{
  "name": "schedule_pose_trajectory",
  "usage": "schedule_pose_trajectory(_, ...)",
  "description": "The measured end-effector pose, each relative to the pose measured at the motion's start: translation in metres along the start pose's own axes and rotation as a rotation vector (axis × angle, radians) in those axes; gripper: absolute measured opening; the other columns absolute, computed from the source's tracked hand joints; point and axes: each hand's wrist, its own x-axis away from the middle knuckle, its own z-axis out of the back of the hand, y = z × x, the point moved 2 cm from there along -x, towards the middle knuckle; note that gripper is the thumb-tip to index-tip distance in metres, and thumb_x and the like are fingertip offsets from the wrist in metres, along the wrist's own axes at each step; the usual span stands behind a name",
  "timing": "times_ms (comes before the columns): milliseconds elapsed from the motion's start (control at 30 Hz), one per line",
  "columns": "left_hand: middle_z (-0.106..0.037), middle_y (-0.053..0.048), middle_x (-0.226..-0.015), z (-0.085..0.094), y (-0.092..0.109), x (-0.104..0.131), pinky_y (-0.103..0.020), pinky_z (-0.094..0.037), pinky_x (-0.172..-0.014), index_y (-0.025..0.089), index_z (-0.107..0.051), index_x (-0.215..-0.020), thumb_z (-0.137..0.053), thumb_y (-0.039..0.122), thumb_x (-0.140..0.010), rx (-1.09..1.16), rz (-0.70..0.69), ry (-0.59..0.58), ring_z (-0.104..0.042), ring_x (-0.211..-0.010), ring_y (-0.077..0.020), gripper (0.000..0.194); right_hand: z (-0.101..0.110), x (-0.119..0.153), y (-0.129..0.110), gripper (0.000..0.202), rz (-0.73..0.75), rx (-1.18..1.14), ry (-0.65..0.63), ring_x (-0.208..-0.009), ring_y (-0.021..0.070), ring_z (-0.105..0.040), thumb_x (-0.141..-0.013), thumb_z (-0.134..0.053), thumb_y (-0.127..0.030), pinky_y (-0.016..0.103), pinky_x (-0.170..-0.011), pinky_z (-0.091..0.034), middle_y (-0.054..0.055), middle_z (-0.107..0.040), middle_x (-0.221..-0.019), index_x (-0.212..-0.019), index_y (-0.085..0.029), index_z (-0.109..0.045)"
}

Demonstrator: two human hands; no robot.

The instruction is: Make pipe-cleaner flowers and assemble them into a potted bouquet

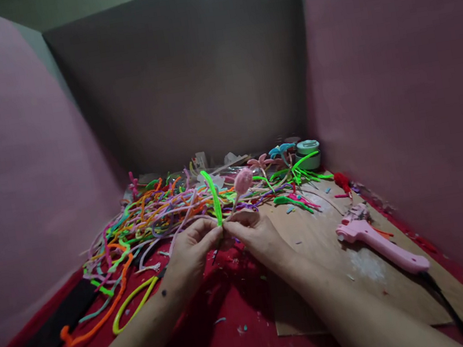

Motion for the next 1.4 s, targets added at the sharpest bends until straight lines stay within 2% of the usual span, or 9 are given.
schedule_pose_trajectory(100, -0.057, 0.003, -0.055, -0.005, -0.006, 0.002, -0.024, -0.047, -0.051, 0.015, -0.049, -0.073, -0.057, 0.029, -0.075, 0.041, 0.027, -0.029, -0.056, -0.048, -0.0114, 0.016, 0.001, 0.000, -0.003, 0.019, 0.016, 0.095, -0.030, -0.057, 0.0119, -0.048, -0.069, -0.056, -0.023, 0.025, -0.060, -0.038, -0.002, -0.053, -0.054, -0.051, -0.016, -0.056)
schedule_pose_trajectory(267, -0.052, 0.006, -0.044, -0.007, -0.011, 0.005, -0.019, -0.040, -0.037, 0.017, -0.046, -0.079, -0.051, 0.031, -0.080, -0.030, -0.007, -0.024, -0.049, -0.034, -0.0094, 0.015, 0.004, -0.001, 0.001, 0.025, 0.044, 0.210, -0.050, -0.068, 0.0145, -0.052, -0.071, -0.054, -0.025, 0.024, -0.064, -0.039, 0.001, -0.058, -0.063, -0.048, -0.016, -0.054)
schedule_pose_trajectory(500, -0.055, 0.004, -0.047, -0.006, -0.007, 0.009, -0.019, -0.044, -0.039, 0.015, -0.050, -0.084, -0.053, 0.029, -0.079, -0.007, 0.003, -0.056, -0.053, -0.037, -0.0095, 0.015, 0.002, 0.003, 0.007, 0.026, -0.026, 0.118, -0.075, -0.057, 0.0123, -0.049, -0.073, -0.050, -0.031, 0.025, -0.058, -0.038, 0.000, -0.053, -0.057, -0.053, -0.015, -0.055)
schedule_pose_trajectory(767, -0.058, 0.002, -0.053, -0.002, -0.005, 0.010, -0.026, -0.048, -0.043, 0.016, -0.045, -0.077, -0.055, 0.027, -0.076, 0.164, 0.122, -0.128, -0.059, -0.043, -0.0144, 0.014, -0.001, 0.006, 0.008, 0.031, -0.030, 0.108, -0.164, -0.049, 0.0104, -0.045, -0.079, -0.043, -0.027, 0.023, -0.050, -0.035, 0.000, -0.052, -0.051, -0.051, -0.016, -0.052)
schedule_pose_trajectory(900, -0.056, 0.003, -0.046, -0.002, -0.005, 0.011, -0.022, -0.042, -0.038, 0.017, -0.045, -0.077, -0.052, 0.029, -0.078, 0.081, 0.114, -0.163, -0.053, -0.037, -0.0121, 0.014, 0.001, 0.005, 0.008, 0.031, 0.042, 0.244, -0.146, -0.058, 0.0133, -0.050, -0.079, -0.044, -0.025, 0.025, -0.058, -0.038, 0.000, -0.054, -0.055, -0.051, -0.017, -0.055)
schedule_pose_trajectory(1100, -0.048, 0.007, -0.047, -0.002, -0.007, 0.013, -0.016, -0.032, -0.033, 0.018, -0.047, -0.075, -0.051, 0.033, -0.080, -0.074, 0.033, -0.089, -0.041, -0.033, -0.0054, 0.017, 0.002, 0.004, 0.006, 0.030, 0.109, 0.354, -0.090, -0.062, 0.0144, -0.049, -0.077, -0.046, -0.024, 0.026, -0.063, -0.036, 0.000, -0.053, -0.057, -0.049, -0.017, -0.054)
schedule_pose_trajectory(1233, -0.047, 0.007, -0.050, -0.001, -0.006, 0.014, -0.015, -0.033, -0.036, 0.017, -0.048, -0.070, -0.052, 0.030, -0.080, -0.175, -0.039, -0.059, -0.042, -0.036, -0.0043, 0.017, 0.000, 0.005, 0.005, 0.030, 0.085, 0.289, -0.097, -0.060, 0.0134, -0.046, -0.076, -0.047, -0.025, 0.025, -0.059, -0.035, -0.001, -0.050, -0.054, -0.048, -0.017, -0.052)
schedule_pose_trajectory(1300, -0.045, 0.007, -0.047, -0.001, -0.005, 0.014, -0.015, -0.031, -0.033, 0.017, -0.048, -0.070, -0.051, 0.031, -0.080, -0.145, 0.015, -0.098, -0.039, -0.033, -0.0040, 0.017, -0.001, 0.006, 0.006, 0.029, 0.024, 0.205, -0.121, -0.056, 0.0115, -0.042, -0.076, -0.048, -0.027, 0.025, -0.057, -0.034, -0.002, -0.047, -0.054, -0.049, -0.017, -0.051)
schedule_pose_trajectory(1400, -0.047, 0.006, -0.051, 0.000, -0.005, 0.013, -0.015, -0.032, -0.031, 0.016, -0.050, -0.074, -0.053, 0.032, -0.079, 0.050, 0.117, -0.178, -0.035, -0.032, -0.0030, 0.017, -0.003, 0.007, 0.011, 0.029, -0.105, -0.039, -0.166, -0.050, 0.0099, -0.040, -0.075, -0.051, -0.034, 0.025, -0.053, -0.034, -0.002, -0.048, -0.053, -0.053, -0.016, -0.053)
